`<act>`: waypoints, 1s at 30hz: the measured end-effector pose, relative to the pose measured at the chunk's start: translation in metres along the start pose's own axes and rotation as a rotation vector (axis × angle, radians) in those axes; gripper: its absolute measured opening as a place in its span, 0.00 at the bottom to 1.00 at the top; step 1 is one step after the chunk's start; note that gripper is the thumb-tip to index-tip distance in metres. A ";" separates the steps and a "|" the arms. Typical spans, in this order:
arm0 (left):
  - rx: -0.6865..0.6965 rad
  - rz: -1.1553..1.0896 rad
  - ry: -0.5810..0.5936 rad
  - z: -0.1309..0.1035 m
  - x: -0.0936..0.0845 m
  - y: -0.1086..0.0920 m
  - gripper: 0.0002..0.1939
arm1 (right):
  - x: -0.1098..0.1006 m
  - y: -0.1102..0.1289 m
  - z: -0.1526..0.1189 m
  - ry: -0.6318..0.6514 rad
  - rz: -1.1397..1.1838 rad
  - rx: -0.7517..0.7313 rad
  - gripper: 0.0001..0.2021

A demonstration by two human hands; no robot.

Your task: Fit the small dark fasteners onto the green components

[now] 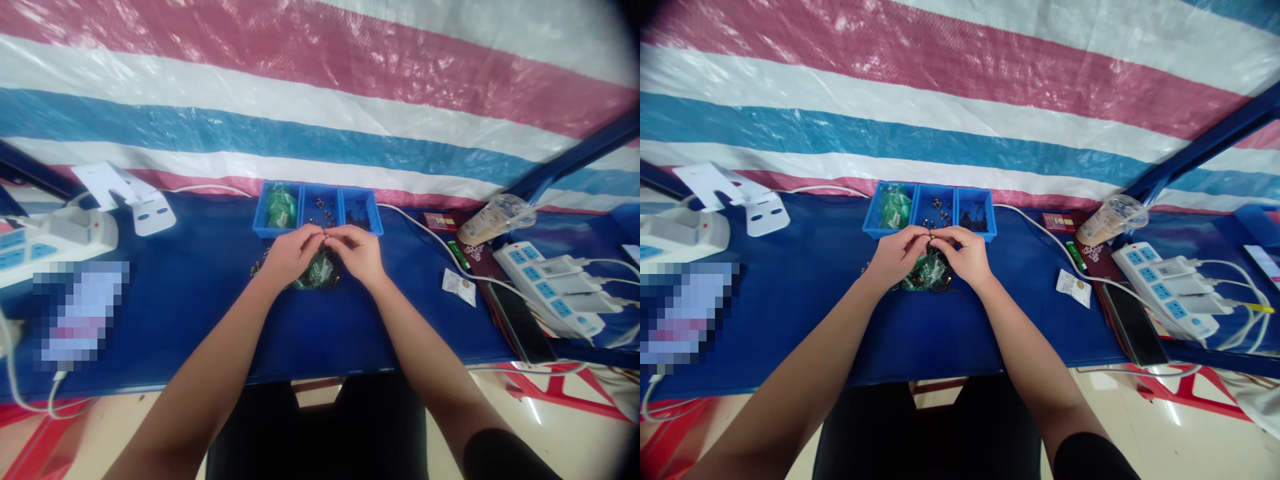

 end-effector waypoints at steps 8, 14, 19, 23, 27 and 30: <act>0.002 0.010 -0.038 0.000 0.001 0.002 0.14 | 0.000 0.000 0.000 -0.015 0.083 0.019 0.09; 0.044 0.062 0.002 0.001 0.000 0.000 0.15 | 0.001 0.008 -0.001 -0.004 0.071 -0.018 0.09; 0.025 0.043 0.005 0.001 0.003 0.003 0.14 | 0.001 0.012 -0.001 0.000 0.050 -0.058 0.07; 0.019 0.046 -0.019 0.000 0.003 0.003 0.14 | 0.001 0.010 0.000 -0.023 0.016 -0.031 0.08; 0.013 0.047 -0.087 0.000 -0.001 0.003 0.13 | 0.001 0.004 0.000 -0.036 0.030 -0.004 0.10; -0.009 0.033 -0.118 0.001 -0.004 0.002 0.13 | 0.001 0.001 0.000 -0.030 0.010 0.009 0.10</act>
Point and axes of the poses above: each hand's wrist, its own z-axis towards the middle knuckle, its own x-axis out of the palm, y = z × x, the point moved 3 cm from there along z, towards the middle knuckle, and after that the axes turned 1 degree about -y, right-handed, at the moved point
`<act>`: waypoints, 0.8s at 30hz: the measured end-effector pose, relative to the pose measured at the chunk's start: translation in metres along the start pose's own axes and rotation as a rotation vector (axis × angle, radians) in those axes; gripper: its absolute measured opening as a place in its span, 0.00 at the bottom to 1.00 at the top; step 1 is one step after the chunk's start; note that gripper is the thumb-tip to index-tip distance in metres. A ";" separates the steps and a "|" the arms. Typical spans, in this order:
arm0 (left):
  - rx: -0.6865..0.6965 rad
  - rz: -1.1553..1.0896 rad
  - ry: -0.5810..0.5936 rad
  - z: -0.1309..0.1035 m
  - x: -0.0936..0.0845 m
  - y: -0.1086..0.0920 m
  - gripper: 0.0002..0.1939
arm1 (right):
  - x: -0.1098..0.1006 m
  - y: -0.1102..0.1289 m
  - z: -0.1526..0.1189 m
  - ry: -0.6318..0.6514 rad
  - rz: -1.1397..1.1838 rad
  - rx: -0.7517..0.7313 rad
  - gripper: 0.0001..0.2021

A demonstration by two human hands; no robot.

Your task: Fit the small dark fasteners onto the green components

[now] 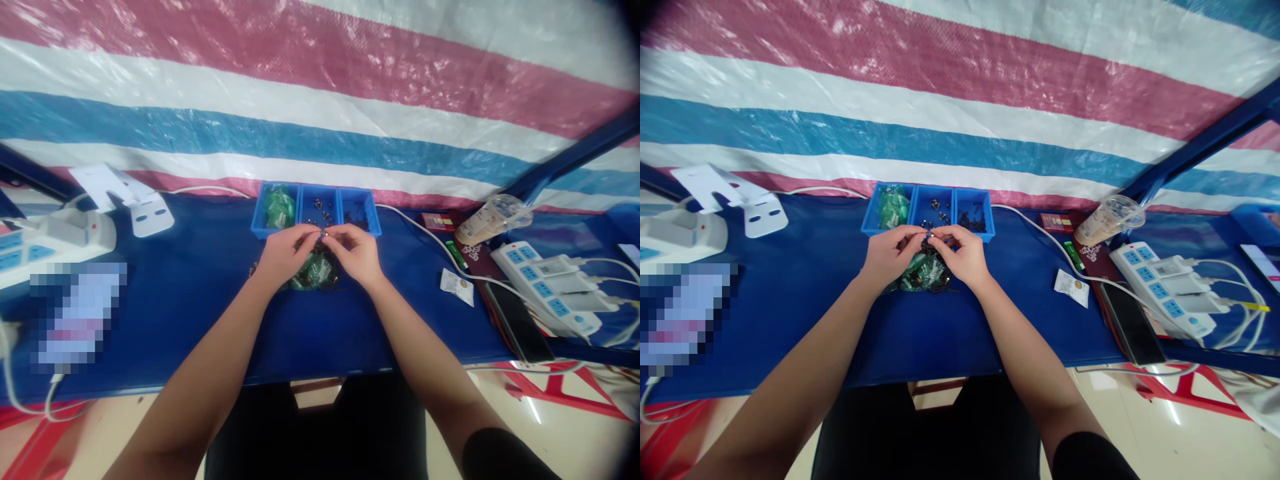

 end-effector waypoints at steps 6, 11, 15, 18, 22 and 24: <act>-0.002 -0.005 -0.008 0.000 0.000 0.000 0.14 | -0.001 0.001 0.001 0.011 -0.038 0.013 0.10; -0.004 0.000 -0.027 0.000 0.002 0.000 0.13 | -0.001 0.003 0.001 0.021 -0.058 -0.010 0.10; -0.009 0.009 -0.004 0.000 0.002 0.000 0.13 | -0.001 0.003 0.000 0.033 -0.020 -0.014 0.11; -0.014 0.010 0.002 0.000 0.002 0.000 0.13 | 0.000 0.002 0.000 0.057 -0.012 -0.036 0.11; -0.019 0.037 0.015 0.000 0.003 0.000 0.13 | 0.000 0.001 0.000 0.048 -0.057 -0.033 0.10; -0.025 0.054 0.007 0.000 0.003 0.000 0.13 | 0.001 -0.001 0.001 0.024 -0.050 0.008 0.10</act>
Point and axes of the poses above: each hand's wrist, its own z-axis towards the middle knuckle, its own x-axis out of the palm, y = z × x, the point moved 3 cm from there along z, towards the middle knuckle, and after that the axes turned 1 degree about -y, right-handed, at the moved point
